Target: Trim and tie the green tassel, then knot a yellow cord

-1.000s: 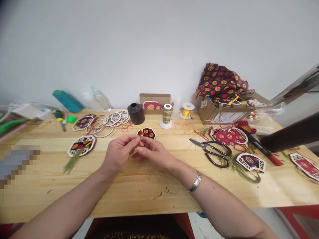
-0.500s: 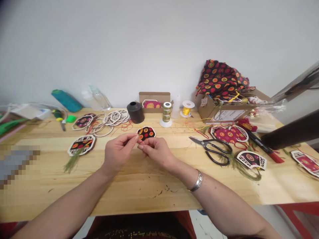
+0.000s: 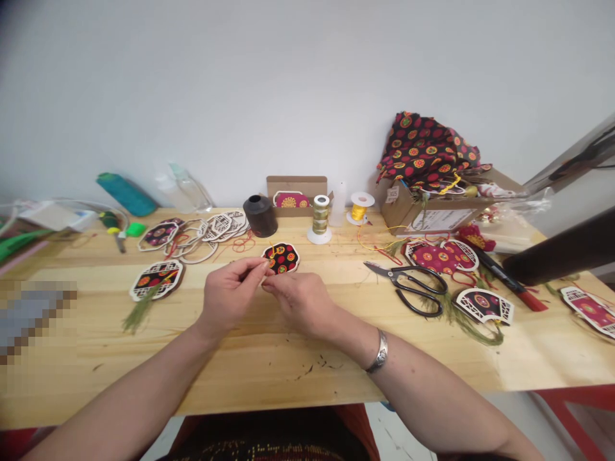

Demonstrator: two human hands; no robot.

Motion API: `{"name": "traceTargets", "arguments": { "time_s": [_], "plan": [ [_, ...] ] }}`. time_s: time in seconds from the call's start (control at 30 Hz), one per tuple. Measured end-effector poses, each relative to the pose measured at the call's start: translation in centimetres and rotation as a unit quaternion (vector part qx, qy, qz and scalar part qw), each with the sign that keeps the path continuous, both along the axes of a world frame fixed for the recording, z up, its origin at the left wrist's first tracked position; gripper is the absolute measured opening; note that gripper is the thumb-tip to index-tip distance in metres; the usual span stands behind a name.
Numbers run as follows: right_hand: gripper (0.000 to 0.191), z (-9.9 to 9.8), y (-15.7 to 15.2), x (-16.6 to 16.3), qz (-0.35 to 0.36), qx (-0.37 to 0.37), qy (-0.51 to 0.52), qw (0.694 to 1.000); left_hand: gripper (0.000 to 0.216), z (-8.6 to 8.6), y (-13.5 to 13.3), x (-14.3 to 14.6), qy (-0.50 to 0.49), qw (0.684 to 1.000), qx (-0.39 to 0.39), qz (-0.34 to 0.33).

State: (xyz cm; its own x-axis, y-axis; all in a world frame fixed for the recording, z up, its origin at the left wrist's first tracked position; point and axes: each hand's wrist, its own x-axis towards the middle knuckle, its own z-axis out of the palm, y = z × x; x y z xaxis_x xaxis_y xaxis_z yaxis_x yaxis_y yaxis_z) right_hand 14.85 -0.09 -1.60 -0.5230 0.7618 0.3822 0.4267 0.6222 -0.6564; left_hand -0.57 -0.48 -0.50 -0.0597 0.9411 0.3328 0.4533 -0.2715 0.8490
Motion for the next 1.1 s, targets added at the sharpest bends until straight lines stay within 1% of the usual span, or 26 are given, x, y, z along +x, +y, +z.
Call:
{"name": "traceTargets", "arguments": {
  "time_s": [0.2,0.33,0.43,0.57,0.67,0.77,0.87,0.93,1.0,1.07,1.1],
  "plan": [
    [0.026,0.5,-0.1,0.2,0.009,0.013,-0.004,1.000,0.016,-0.2,0.0,0.0,0.002,1.000,-0.001,0.001],
    [0.027,0.8,-0.1,0.3,0.010,0.037,-0.016,0.999,0.016,-0.2,0.0,0.0,0.013,1.000,0.004,-0.001],
    [0.027,0.9,-0.1,0.5,0.006,0.075,-0.035,0.997,0.016,-0.2,-0.1,0.1,0.019,1.000,0.001,-0.004],
    [0.025,1.1,-0.1,0.6,0.016,0.148,-0.050,0.988,0.015,0.2,-0.1,0.2,0.010,1.000,-0.008,-0.004],
    [0.023,1.1,-0.1,0.6,0.009,0.178,-0.060,0.982,0.015,0.6,0.1,0.2,-0.017,0.999,-0.031,-0.004],
    [0.020,1.0,-0.2,0.5,-0.001,0.216,-0.059,0.975,0.016,0.8,0.5,0.1,-0.052,0.996,-0.070,-0.015],
    [0.018,0.9,-0.3,0.5,0.009,0.246,-0.013,0.969,0.016,0.7,0.8,-0.1,-0.091,0.989,-0.111,-0.034],
    [0.020,1.0,-0.5,0.4,0.036,0.229,0.028,0.972,0.016,0.5,0.9,-0.2,-0.112,0.985,-0.125,-0.048],
    [0.021,1.2,-0.5,0.4,0.087,0.182,0.068,0.977,0.017,0.3,0.8,-0.1,-0.114,0.984,-0.125,-0.057],
    [0.021,1.5,-0.5,0.2,0.130,0.127,0.106,0.978,0.019,0.2,0.7,0.0,-0.093,0.988,-0.109,-0.060],
    [0.021,1.6,-0.5,0.2,0.137,0.106,0.124,0.977,0.019,0.2,0.6,0.0,-0.073,0.991,-0.094,-0.059]
  ]
}}
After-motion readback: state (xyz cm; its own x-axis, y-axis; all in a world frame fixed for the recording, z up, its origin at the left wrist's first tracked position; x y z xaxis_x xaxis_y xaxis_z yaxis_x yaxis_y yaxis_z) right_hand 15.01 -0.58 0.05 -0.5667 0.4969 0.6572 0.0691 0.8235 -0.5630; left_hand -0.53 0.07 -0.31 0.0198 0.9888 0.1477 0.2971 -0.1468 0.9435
